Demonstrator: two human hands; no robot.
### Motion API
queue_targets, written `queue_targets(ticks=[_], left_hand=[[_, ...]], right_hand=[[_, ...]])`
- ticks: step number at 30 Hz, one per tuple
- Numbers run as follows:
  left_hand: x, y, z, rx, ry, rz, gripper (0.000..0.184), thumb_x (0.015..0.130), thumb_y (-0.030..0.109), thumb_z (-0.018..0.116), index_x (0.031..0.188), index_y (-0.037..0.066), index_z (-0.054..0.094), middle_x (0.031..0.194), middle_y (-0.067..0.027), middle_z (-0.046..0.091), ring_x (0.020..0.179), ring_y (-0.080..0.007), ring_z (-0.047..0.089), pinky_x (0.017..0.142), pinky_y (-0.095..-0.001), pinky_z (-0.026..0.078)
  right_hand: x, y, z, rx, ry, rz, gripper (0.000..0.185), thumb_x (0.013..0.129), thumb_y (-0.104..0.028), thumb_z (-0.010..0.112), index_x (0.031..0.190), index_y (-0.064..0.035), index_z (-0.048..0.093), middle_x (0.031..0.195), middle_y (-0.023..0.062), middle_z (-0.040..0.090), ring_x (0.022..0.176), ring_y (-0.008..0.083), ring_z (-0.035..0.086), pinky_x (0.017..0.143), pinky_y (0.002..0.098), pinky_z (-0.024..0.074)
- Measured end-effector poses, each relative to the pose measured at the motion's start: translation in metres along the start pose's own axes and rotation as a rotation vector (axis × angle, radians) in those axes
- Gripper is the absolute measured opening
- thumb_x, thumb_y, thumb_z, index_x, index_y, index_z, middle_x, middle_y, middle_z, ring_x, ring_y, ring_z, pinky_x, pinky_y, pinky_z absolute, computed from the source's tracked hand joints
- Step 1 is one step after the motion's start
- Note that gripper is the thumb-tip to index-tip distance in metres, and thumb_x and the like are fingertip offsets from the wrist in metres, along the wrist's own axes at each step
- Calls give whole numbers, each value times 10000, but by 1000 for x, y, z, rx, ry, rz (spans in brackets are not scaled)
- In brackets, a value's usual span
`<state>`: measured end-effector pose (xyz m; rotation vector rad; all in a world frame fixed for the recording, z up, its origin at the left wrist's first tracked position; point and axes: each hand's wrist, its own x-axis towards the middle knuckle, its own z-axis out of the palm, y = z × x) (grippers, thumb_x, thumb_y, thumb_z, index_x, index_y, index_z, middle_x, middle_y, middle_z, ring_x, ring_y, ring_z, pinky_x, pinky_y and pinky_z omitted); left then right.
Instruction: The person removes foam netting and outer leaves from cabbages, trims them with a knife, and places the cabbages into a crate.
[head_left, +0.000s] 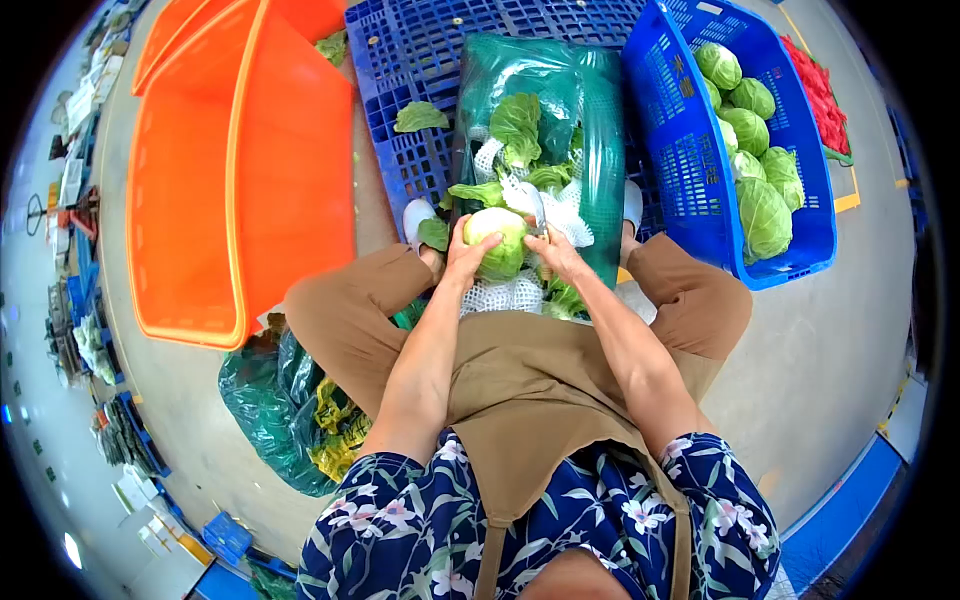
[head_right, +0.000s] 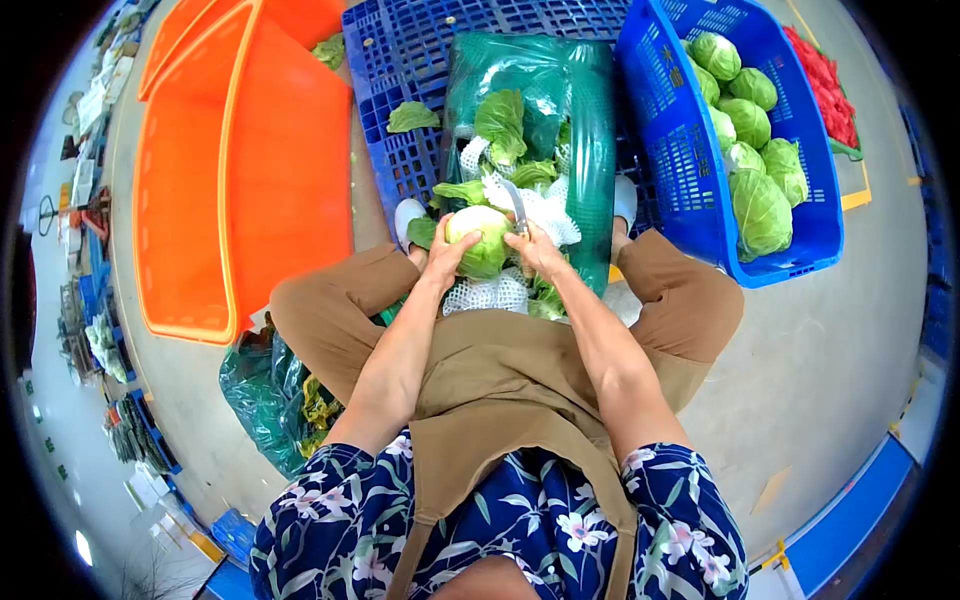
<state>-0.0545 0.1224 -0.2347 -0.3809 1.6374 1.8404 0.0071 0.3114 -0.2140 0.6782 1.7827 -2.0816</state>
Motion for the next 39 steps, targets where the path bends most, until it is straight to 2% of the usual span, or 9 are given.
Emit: queue_targets(ticks=[4,7,13,18,25,27,31,33,39], left_hand=[[-27,56,17,110,-49,-349,896,745,551,704,1408,134,269,1384,-195,366,1205,-421,428,832,-641,449],[-34,104,22,326,-199,-323,815,819,623,560,1425,155,278,1372,-182,411,1210,-402,442,812,-595,486],[-100,237,48,698,-346,36,659,890,586,478,1143,-14,581,801,-91,648,585,-117,622,506,-221,515],[-107,232,79,810,-313,194,572,868,397,618,1197,-68,559,762,-100,640,598,-113,595,528,-234,488],[-102,210,109,462,-224,371,208,841,129,659,964,-38,642,724,-40,623,542,-71,545,470,-208,428],[-102,212,121,469,-204,439,175,836,118,660,936,-26,646,721,-31,619,528,-65,532,463,-204,412],[-100,211,149,425,-189,558,149,831,112,660,904,-18,656,721,-26,613,597,-94,558,554,-219,453],[-95,212,157,719,-50,1031,152,816,115,659,886,-20,664,771,-61,631,739,-148,604,694,-268,483],[-103,227,181,694,-126,810,176,802,125,665,892,-27,667,799,-71,669,741,-118,610,689,-255,482]], right_hand=[[-6,-5,3,385,3,108,453,916,-201,577,1333,-91,435,1188,75,540,1026,185,540,881,328,454],[-15,-32,-13,527,10,124,433,942,-241,538,1337,-97,431,1254,91,529,1092,212,547,904,366,475],[-48,-73,-32,910,-333,21,528,954,-464,431,1335,-98,429,1282,84,523,1158,242,531,930,429,472],[-43,-60,-27,1034,-208,29,802,769,-760,459,1252,-121,502,1059,102,617,734,216,612,424,303,464],[-54,-58,-27,1375,-347,-83,547,796,-524,597,1194,-152,551,1131,82,621,886,235,649,419,291,514],[-63,-73,-27,1353,-174,-99,514,790,-497,580,1147,-128,579,1045,97,647,634,202,611,342,252,408],[-80,-102,-31,1457,-81,-106,489,815,-477,555,1148,-119,577,1047,101,644,619,195,602,344,256,403],[-84,-105,-37,1492,-124,-151,483,825,-472,544,1149,-114,577,1050,102,643,618,193,599,344,259,403],[-79,-101,-48,1510,-95,-203,526,820,-511,529,1165,-117,569,1007,93,656,520,188,570,330,260,399]])
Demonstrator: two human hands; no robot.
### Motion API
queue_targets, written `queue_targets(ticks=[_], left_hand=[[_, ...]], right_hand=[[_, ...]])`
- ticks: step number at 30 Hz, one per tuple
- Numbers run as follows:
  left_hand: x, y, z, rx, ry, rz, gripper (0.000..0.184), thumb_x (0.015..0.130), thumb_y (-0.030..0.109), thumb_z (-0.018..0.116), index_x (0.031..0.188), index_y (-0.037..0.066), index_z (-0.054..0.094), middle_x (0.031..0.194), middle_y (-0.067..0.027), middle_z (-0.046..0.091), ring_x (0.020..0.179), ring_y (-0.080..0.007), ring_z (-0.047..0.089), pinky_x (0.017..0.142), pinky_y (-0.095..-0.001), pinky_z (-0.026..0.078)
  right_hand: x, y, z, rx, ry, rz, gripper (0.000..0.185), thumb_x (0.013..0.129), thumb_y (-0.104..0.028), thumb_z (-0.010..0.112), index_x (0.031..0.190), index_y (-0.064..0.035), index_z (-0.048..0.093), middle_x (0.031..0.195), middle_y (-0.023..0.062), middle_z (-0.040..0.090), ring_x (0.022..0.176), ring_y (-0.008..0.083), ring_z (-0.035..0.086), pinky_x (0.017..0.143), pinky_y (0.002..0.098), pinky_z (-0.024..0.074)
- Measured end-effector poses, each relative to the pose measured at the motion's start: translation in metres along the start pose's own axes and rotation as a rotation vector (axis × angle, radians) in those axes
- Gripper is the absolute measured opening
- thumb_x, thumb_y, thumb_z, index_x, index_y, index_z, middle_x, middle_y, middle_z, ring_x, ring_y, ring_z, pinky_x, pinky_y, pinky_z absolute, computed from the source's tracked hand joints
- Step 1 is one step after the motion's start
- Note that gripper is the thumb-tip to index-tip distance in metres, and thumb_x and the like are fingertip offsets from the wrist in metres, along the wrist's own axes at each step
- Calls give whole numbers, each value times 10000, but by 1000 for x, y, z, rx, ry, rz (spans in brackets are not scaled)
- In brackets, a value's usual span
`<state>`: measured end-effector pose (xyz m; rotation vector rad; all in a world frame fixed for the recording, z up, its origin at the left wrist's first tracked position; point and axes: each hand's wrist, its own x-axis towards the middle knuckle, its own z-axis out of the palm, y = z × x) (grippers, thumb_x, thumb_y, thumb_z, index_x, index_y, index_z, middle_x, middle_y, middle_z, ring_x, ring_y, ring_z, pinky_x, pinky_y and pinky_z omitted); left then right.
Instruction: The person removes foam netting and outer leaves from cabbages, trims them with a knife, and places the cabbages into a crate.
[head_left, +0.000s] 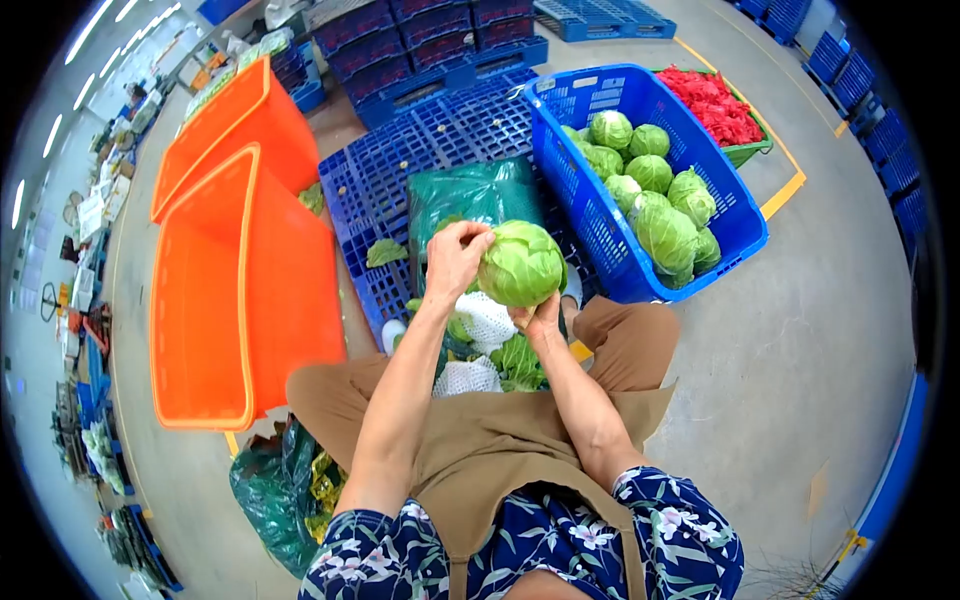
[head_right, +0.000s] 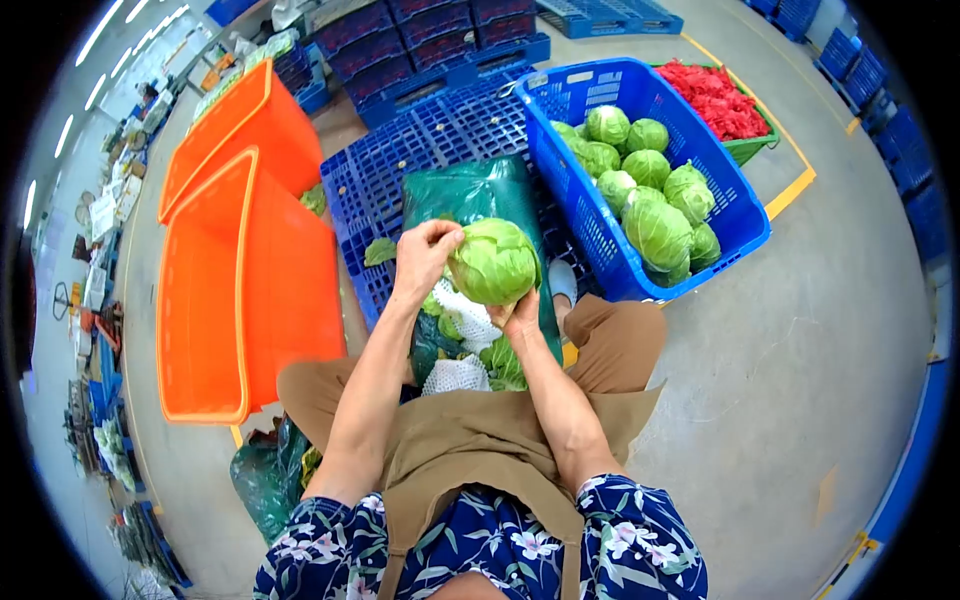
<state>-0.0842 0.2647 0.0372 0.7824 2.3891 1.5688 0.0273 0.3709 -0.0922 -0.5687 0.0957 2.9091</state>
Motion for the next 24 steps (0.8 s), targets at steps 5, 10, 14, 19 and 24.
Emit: queue_targets(ticks=[5,10,14,19,24], left_hand=[[-4,-44,8,-131,177,-23,194,812,156,669,921,-4,665,856,-88,660,752,-150,620,723,-279,493],[-62,-157,10,-168,-180,-585,246,772,195,689,925,3,671,798,-44,663,721,-106,599,653,-264,478],[-141,-266,19,184,-154,-829,337,750,269,716,930,-10,659,798,-89,632,682,-178,576,545,-340,458],[-206,-311,43,282,1,-1427,641,683,403,715,1123,-48,598,1207,-226,579,1095,-327,585,913,-377,471],[-264,-382,78,-265,390,-1658,607,803,445,618,1181,-25,550,1197,-201,573,1030,-338,604,862,-461,494]], right_hand=[[19,-23,-13,56,-263,-79,510,843,-499,516,1191,-128,558,1083,70,640,694,208,603,401,284,465],[41,-81,28,101,-43,-441,494,872,-542,511,1193,-168,553,1178,46,596,930,211,622,552,310,553],[47,-139,41,35,-230,-329,795,790,-706,480,1364,-168,371,1374,153,409,1206,446,455,443,248,451],[73,-175,18,51,-364,-518,618,884,-591,429,1392,-258,318,1501,134,209,1301,494,311,453,247,451],[66,-96,25,-479,-237,-201,329,926,-318,536,1160,-87,558,1187,165,591,1069,360,593,429,234,480]])
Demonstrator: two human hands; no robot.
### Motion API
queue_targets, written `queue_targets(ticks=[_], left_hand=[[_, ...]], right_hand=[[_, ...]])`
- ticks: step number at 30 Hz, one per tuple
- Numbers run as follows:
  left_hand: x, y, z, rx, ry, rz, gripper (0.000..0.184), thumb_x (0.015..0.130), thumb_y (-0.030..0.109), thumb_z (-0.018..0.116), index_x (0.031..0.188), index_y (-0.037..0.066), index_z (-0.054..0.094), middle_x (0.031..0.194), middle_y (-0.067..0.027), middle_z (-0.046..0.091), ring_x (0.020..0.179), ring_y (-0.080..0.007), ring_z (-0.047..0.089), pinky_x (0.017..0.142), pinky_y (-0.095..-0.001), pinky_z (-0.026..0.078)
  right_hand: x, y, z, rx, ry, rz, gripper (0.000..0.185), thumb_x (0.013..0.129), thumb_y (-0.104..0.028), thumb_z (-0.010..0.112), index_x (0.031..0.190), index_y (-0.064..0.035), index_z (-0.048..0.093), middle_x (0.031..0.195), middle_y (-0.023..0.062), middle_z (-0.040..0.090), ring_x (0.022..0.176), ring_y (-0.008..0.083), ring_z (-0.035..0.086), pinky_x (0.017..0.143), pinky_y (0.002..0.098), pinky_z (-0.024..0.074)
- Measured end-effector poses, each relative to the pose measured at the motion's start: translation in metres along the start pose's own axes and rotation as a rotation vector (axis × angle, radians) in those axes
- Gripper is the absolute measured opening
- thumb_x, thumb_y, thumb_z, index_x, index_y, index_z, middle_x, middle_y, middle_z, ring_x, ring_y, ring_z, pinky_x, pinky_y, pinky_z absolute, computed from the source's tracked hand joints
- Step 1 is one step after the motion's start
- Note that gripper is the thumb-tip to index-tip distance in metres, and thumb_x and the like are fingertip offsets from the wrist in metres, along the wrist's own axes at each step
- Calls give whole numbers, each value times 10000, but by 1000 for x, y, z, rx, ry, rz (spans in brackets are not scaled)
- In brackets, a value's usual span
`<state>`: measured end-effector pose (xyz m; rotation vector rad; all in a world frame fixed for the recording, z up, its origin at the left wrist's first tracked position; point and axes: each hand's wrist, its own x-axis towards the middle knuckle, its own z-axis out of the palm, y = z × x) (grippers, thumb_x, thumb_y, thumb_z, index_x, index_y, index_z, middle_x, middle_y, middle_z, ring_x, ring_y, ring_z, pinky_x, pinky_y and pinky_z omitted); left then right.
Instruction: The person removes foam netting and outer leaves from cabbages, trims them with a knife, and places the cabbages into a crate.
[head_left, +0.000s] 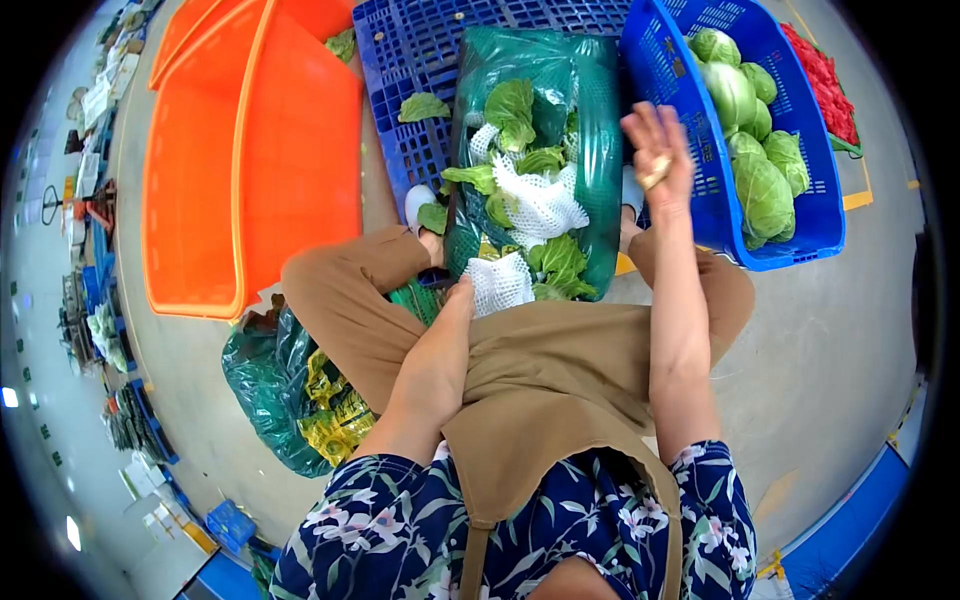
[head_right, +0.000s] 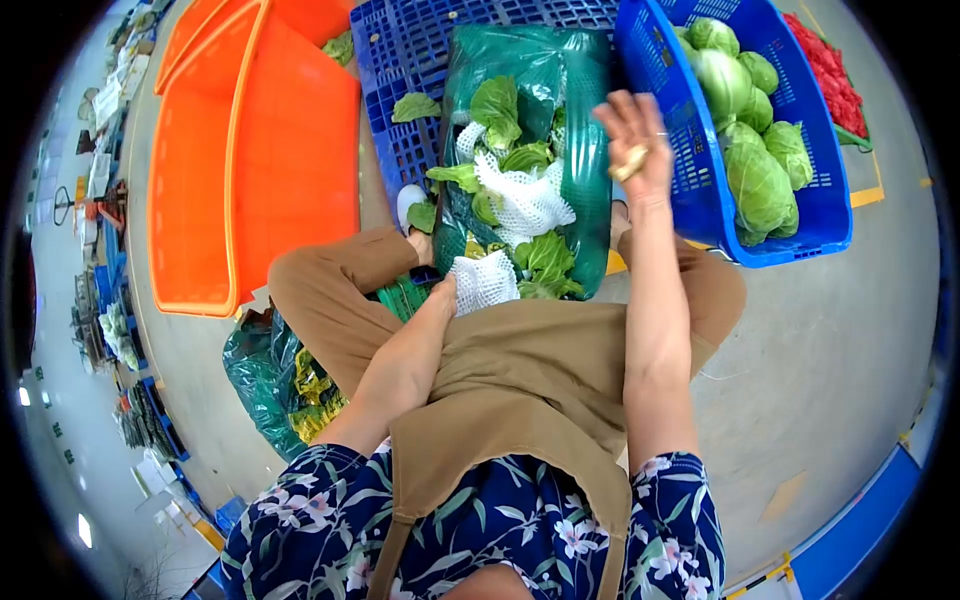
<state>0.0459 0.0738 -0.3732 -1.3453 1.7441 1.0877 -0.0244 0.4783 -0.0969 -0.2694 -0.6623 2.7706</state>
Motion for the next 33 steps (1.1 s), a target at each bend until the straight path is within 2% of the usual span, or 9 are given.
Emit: queue_targets(ticks=[4,8,12,17,22,26,27,30,33], left_hand=[[-72,13,-9,-217,-163,-121,467,880,371,537,1135,-20,565,1105,-187,606,933,-341,635,778,-513,520],[-53,7,11,-250,-317,-216,318,914,270,523,1059,-3,593,966,-174,645,805,-322,662,682,-515,549],[-86,56,37,-405,-567,29,154,881,116,555,969,4,613,798,-120,630,645,-211,618,560,-365,543],[-134,145,56,-57,-326,574,179,916,127,514,1005,2,606,809,-68,626,700,-146,601,566,-299,507],[-150,195,81,-219,-389,1095,164,913,112,554,1020,-5,596,868,-61,634,768,-115,595,690,-259,498],[-142,200,118,-238,-750,951,184,909,77,551,1074,-2,569,972,-44,626,901,-118,585,814,-270,474],[-131,193,124,-85,-828,936,226,881,95,578,1092,14,567,1011,-85,637,918,-210,607,850,-313,470],[-51,149,122,666,-303,1532,366,812,141,640,1149,26,553,1069,-160,632,961,-328,607,866,-361,467],[12,157,87,863,-247,1098,464,713,179,682,1136,21,573,1079,-230,611,1005,-392,583,863,-410,471]], right_hand=[[-40,113,-7,-673,212,660,415,817,-132,623,1195,-10,502,1001,188,639,795,272,675,487,247,519],[-94,200,-50,-879,164,903,323,793,-55,593,1109,5,562,752,129,632,612,184,614,523,309,525],[-96,223,-62,-1093,-27,676,392,779,-40,585,1168,-2,564,818,39,605,732,122,579,647,281,485],[-54,226,-87,-1019,267,347,566,766,-33,640,1308,-59,478,1080,82,603,919,159,559,830,304,451],[-19,179,-56,-648,470,314,303,828,4,536,1126,39,496,752,140,630,524,181,587,425,292,471],[17,164,-63,-603,569,105,279,806,-8,563,1080,38,544,780,121,624,645,161,590,523,275,479],[23,167,-76,-677,559,171,280,796,5,564,1075,31,561,840,114,626,675,168,590,576,281,488],[30,173,-121,-937,541,400,289,764,-9,597,1053,9,601,926,95,626,734,156,583,668,291,480],[30,163,-142,-1279,665,410,339,741,-61,595,1067,30,582,985,161,634,806,230,611,739,350,493]])
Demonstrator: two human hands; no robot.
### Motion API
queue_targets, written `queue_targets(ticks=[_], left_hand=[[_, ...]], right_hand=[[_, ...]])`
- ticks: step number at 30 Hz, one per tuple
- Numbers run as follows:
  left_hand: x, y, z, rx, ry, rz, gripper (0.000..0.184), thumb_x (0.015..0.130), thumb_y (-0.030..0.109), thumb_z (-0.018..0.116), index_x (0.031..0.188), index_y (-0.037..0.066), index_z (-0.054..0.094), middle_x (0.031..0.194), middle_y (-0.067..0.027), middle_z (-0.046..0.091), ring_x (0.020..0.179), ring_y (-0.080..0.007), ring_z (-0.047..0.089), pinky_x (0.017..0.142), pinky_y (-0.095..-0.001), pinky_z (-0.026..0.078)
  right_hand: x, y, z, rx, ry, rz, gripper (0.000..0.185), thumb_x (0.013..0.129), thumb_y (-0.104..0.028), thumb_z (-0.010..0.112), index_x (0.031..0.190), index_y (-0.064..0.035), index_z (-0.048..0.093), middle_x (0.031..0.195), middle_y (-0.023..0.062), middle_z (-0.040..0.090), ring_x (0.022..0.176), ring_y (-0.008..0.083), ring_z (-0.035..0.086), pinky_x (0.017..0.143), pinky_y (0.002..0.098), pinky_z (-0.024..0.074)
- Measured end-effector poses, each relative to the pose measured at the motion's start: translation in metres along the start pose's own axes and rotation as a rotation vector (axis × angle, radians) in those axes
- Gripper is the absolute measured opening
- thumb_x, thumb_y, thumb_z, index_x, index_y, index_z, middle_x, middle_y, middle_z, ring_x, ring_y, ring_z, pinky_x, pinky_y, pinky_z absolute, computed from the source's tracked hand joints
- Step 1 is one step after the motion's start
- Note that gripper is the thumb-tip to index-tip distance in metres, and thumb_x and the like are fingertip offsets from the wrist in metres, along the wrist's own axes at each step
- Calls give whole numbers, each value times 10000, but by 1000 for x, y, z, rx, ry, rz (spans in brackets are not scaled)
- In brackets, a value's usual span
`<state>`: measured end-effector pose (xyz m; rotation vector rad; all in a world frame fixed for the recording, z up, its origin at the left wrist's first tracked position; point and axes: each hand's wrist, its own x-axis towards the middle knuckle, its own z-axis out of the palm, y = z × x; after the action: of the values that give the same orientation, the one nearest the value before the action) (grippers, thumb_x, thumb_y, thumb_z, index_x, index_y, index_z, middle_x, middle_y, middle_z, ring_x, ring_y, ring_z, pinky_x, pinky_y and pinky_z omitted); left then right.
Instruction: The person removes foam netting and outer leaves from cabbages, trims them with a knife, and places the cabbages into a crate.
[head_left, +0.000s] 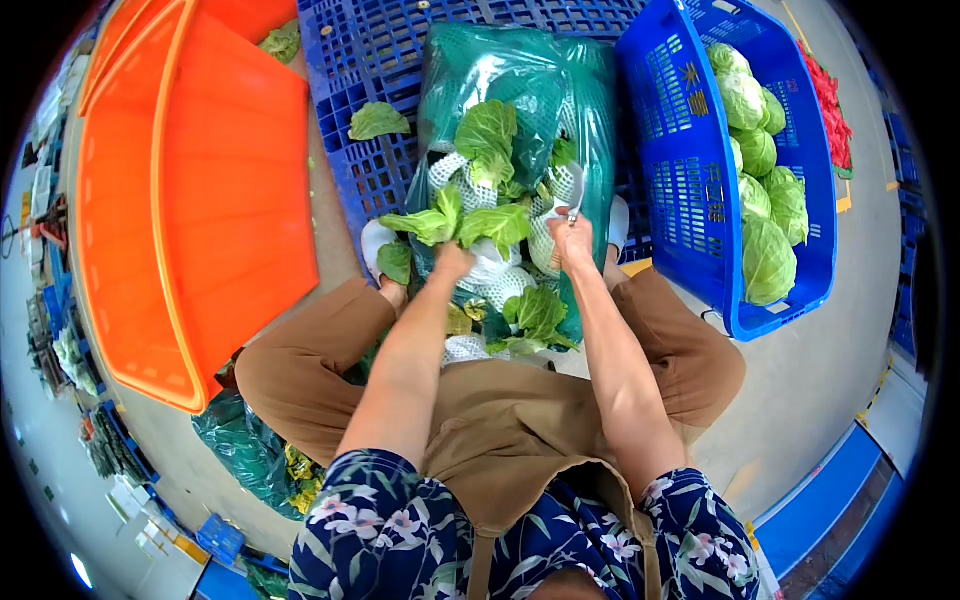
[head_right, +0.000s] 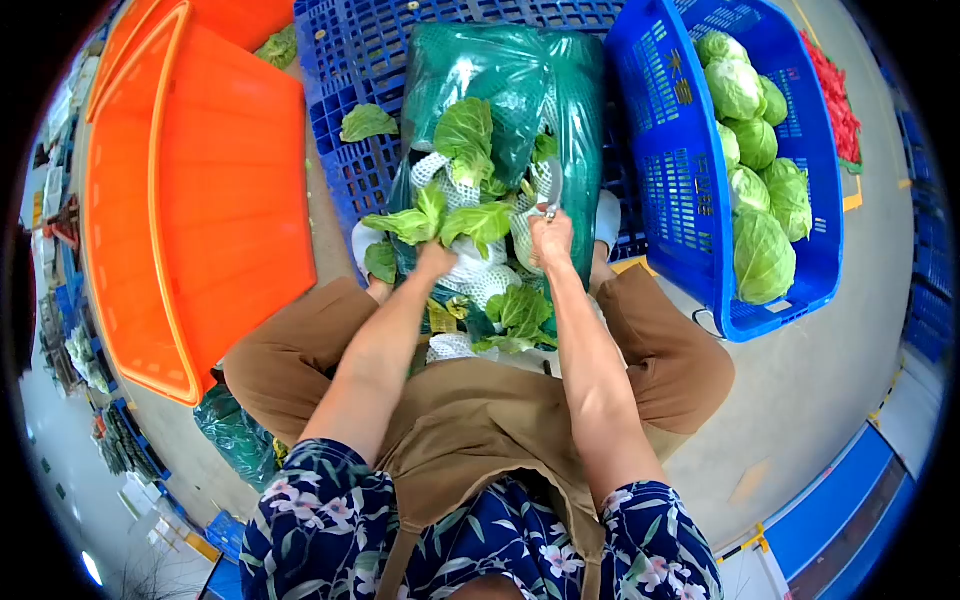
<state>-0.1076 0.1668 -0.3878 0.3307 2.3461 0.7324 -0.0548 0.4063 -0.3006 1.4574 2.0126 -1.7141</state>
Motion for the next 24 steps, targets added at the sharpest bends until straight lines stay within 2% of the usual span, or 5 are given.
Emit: queue_targets(ticks=[4,7,11,17,24], left_hand=[[13,7,-25,141,-76,-127,332,719,111,634,1025,-15,616,1028,-240,627,968,-364,608,830,-422,485],[-7,74,-46,535,-179,16,215,737,31,573,934,-8,652,992,-230,632,949,-345,615,841,-416,490],[-38,158,-43,-143,128,426,215,768,124,527,838,-46,639,943,-233,638,888,-372,618,758,-447,496],[35,130,51,-940,-316,-671,602,911,466,440,1056,-102,579,1071,-242,620,935,-334,612,785,-431,473],[35,140,63,-1715,-519,-762,723,913,639,311,1267,35,491,1208,-149,591,1108,-290,576,945,-483,444]], right_hand=[[-14,-2,-37,-442,291,-410,387,698,-92,545,1058,49,569,1033,258,604,984,440,560,904,428,432],[-4,6,-47,-607,181,-423,387,694,-79,543,1064,31,578,1071,232,594,999,424,552,900,430,430],[-22,9,-35,-811,276,-400,514,684,-66,564,1195,-24,520,1231,173,515,1070,394,497,939,416,385],[3,1,-48,-865,89,-97,639,702,-134,606,1314,-76,428,1282,145,509,1144,433,431,977,434,372],[72,38,-80,-562,-320,-13,693,651,-141,543,1337,-102,453,1246,234,546,1177,416,484,986,410,388]])
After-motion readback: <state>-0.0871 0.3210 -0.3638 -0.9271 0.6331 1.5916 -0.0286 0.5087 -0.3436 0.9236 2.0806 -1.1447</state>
